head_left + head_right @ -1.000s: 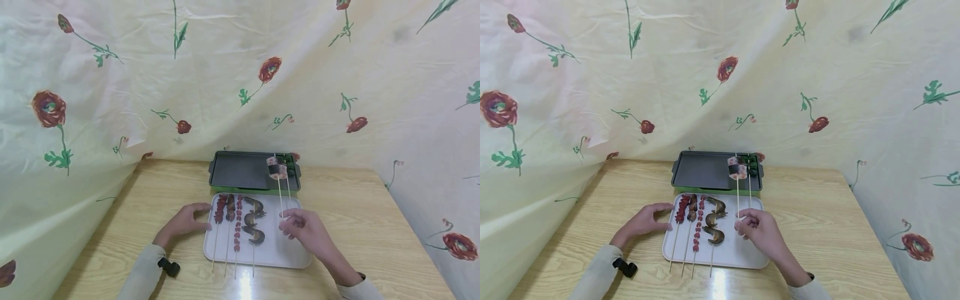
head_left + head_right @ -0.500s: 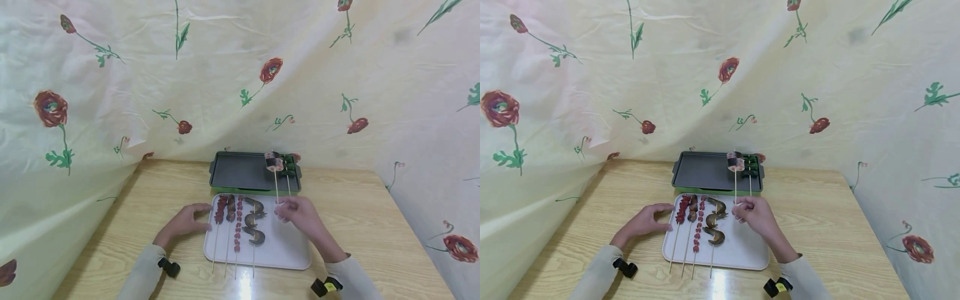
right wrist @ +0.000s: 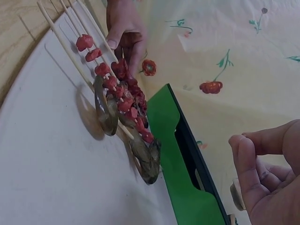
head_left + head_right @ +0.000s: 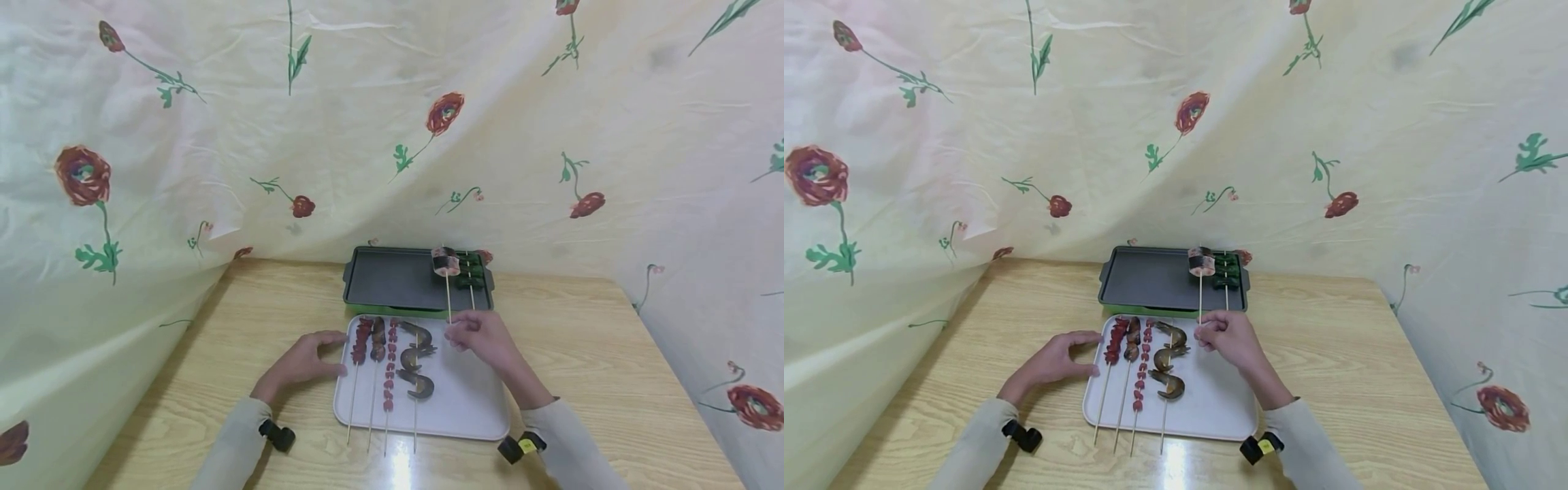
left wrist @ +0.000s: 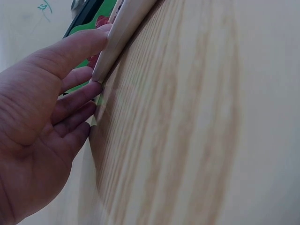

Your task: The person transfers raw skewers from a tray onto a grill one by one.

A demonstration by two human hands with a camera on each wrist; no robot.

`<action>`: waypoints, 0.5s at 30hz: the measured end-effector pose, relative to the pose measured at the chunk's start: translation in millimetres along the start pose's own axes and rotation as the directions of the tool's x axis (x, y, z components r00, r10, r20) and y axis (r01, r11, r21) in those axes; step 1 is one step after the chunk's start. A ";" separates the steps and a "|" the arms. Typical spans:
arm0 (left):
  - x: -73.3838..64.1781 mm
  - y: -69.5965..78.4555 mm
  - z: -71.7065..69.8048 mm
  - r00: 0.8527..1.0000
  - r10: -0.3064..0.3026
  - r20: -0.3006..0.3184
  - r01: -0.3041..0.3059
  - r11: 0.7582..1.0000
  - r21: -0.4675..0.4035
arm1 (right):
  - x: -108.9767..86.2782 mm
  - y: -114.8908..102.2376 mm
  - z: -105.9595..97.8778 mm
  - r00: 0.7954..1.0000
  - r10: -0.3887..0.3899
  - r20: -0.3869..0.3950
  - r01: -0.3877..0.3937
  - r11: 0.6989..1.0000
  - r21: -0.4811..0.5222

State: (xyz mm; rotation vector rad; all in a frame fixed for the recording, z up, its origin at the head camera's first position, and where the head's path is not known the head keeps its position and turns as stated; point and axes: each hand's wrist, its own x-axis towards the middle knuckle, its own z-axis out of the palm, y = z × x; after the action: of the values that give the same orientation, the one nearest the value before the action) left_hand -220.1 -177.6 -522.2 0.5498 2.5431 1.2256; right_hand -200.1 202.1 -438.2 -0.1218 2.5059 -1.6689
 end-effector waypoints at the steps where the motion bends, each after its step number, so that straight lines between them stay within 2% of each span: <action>1: 0.1 0.2 -0.1 1.000 0.000 0.000 0.000 1.000 0.000 | 0.8 0.1 0.4 1.000 0.010 -0.001 -0.010 1.000 0.007; 15: 0.4 0.3 -0.5 1.000 0.009 0.006 -0.009 1.000 -0.005 | 9.8 1.4 3.6 0.999 0.043 0.010 -0.043 0.998 0.045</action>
State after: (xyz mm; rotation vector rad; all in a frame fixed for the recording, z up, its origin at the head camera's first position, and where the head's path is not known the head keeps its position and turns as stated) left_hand -220.6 -177.6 -521.7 0.5643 2.5350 1.2307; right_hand -209.2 198.0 -441.5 -0.0706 2.4443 -1.7032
